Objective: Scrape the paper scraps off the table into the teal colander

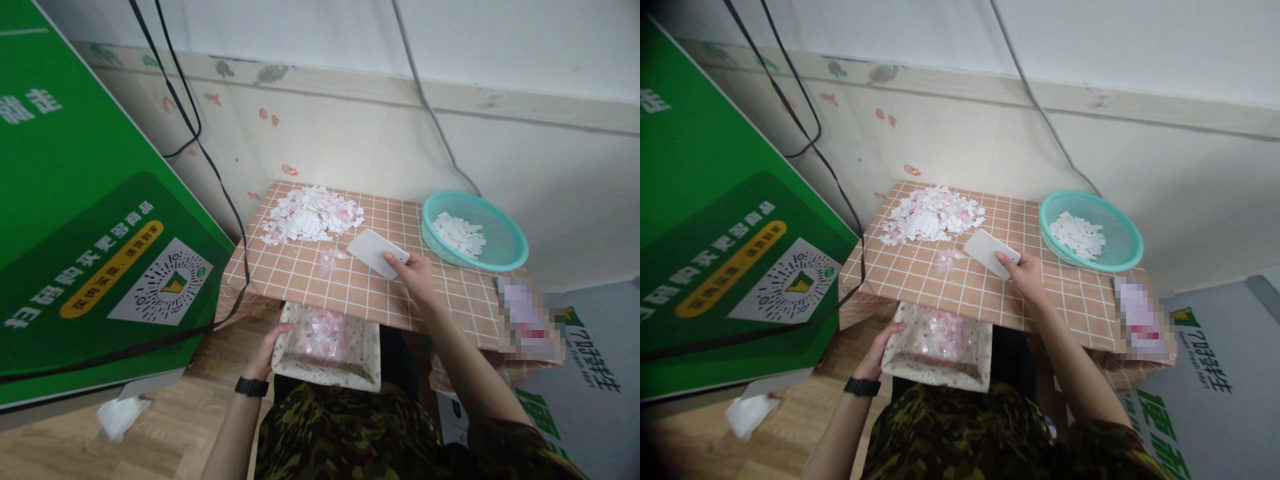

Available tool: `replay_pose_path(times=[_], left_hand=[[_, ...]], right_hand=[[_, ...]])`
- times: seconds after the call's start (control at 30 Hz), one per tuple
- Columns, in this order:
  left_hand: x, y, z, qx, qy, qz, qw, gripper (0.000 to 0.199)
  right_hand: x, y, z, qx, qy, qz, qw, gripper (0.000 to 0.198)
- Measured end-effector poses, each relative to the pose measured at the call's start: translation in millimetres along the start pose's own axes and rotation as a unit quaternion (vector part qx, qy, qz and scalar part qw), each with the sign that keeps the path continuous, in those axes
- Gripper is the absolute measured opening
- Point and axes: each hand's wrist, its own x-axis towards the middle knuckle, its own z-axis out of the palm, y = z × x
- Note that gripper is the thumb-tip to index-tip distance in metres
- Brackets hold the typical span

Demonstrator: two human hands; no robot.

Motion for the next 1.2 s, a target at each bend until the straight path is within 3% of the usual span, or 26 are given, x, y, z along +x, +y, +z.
replay_pose_path(times=[0.2,0.4,0.57,0.73,0.9,1.2], left_hand=[[-1.8,2.1,2.2,0.005,0.016,0.005,1.0,0.051],[-4.9,4.3,5.7,0.004,0.023,0.007,1.0,0.054],[-4.0,3.4,5.3,0.006,0.0,0.011,1.0,0.044],[-3.2,3.3,5.5,0.004,0.001,0.006,1.0,0.042],[-4.0,3.8,4.9,0.009,0.015,-0.004,1.0,0.045],[-2.7,2.5,3.5,0.012,0.024,0.008,1.0,0.047]], right_hand=[[27.6,-8.1,-10.7,-0.059,-0.1,-0.017,0.993,0.042],[33.6,-18.7,-13.9,-0.074,-0.11,-0.035,0.991,0.043],[35.2,-19.3,-12.5,-0.091,-0.166,-0.031,0.981,0.044],[32.6,-19.8,-12.5,-0.078,-0.161,-0.039,0.983,0.042],[26.6,-19.5,-11.7,-0.075,-0.213,-0.039,0.973,0.04],[22.6,-21.8,-22.8,-0.092,-0.204,-0.018,0.975,0.041]])
